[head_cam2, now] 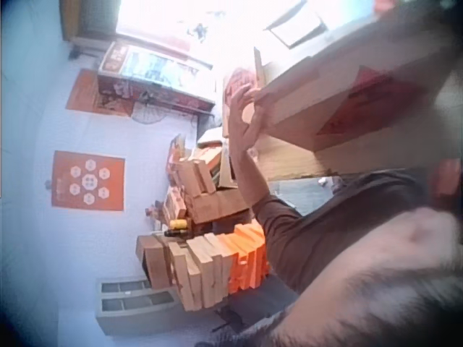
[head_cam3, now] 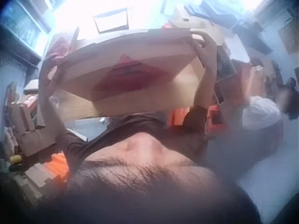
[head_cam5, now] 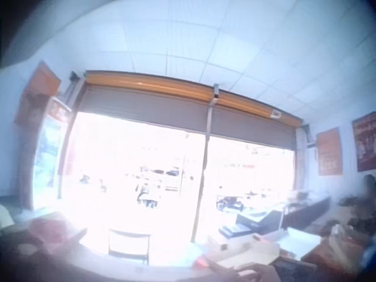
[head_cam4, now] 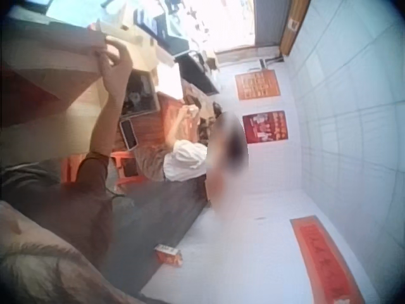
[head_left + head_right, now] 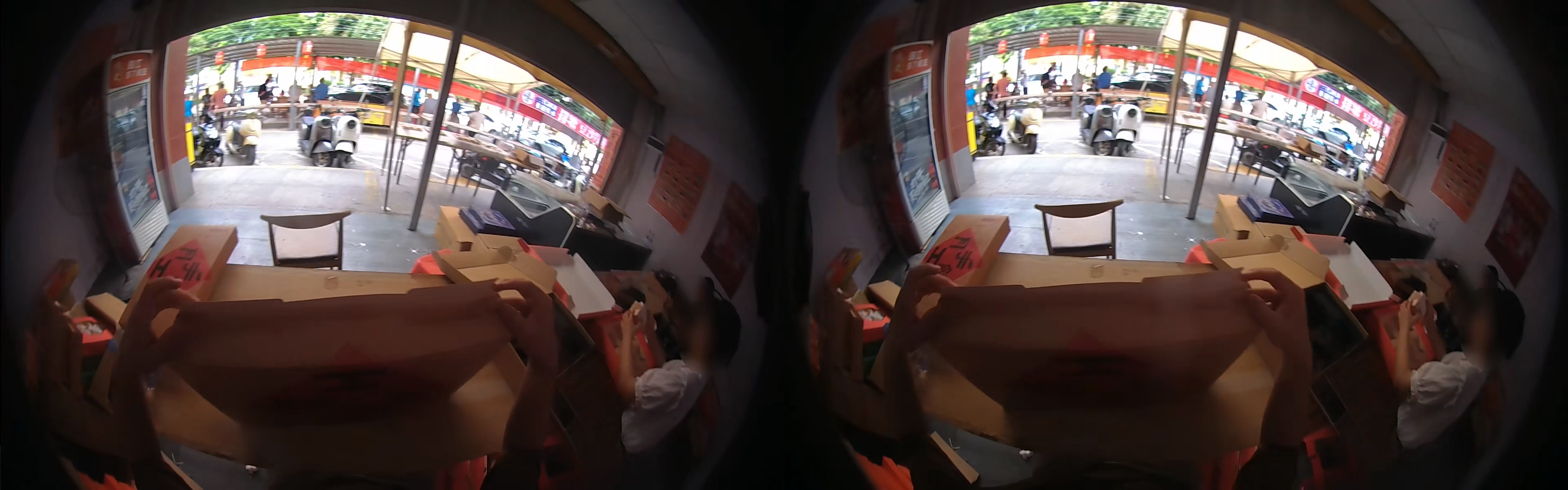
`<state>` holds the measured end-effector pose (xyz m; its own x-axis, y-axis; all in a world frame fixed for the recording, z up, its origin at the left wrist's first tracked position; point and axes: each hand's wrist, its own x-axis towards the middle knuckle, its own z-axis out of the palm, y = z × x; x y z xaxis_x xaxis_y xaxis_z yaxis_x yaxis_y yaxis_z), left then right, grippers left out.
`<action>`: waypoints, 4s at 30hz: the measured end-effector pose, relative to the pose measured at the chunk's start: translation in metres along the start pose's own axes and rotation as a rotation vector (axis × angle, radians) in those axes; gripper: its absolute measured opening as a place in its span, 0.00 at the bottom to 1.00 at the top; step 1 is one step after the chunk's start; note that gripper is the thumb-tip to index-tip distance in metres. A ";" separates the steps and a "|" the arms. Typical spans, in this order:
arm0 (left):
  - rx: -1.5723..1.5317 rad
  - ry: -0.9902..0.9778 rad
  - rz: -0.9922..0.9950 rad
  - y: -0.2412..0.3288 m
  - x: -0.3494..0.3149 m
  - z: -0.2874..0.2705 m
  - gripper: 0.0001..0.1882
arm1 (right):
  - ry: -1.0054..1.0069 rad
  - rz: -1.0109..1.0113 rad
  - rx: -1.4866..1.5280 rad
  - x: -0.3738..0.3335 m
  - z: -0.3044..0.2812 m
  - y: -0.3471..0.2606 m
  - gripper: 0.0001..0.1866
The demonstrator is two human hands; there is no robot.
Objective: The person assembles a flat cardboard box by folding its sides and securing them with tape. They then place a lid on the box and tie it with a ribbon. The process is repeated for a second box.
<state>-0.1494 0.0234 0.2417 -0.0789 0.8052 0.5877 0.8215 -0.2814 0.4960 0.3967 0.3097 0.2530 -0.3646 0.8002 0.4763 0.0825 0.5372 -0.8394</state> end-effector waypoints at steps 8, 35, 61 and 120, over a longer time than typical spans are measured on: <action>-0.191 -0.022 0.009 0.051 0.020 0.020 0.23 | 0.039 -0.131 -0.138 0.002 -0.003 0.018 0.28; 0.183 -0.583 0.074 0.075 0.076 0.021 0.23 | -0.666 -0.198 -0.492 0.040 0.034 -0.048 0.27; 0.191 -0.652 0.147 0.080 0.082 0.037 0.27 | -0.657 -0.238 -0.689 0.033 0.060 -0.059 0.25; 0.137 -0.048 0.244 0.009 -0.006 0.015 0.38 | -0.211 -0.672 -1.023 -0.016 0.081 -0.042 0.46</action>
<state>-0.1329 0.0238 0.2331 0.1545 0.7473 0.6463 0.8820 -0.3990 0.2506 0.3238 0.2525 0.2591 -0.7484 0.2782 0.6021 0.4724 0.8607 0.1895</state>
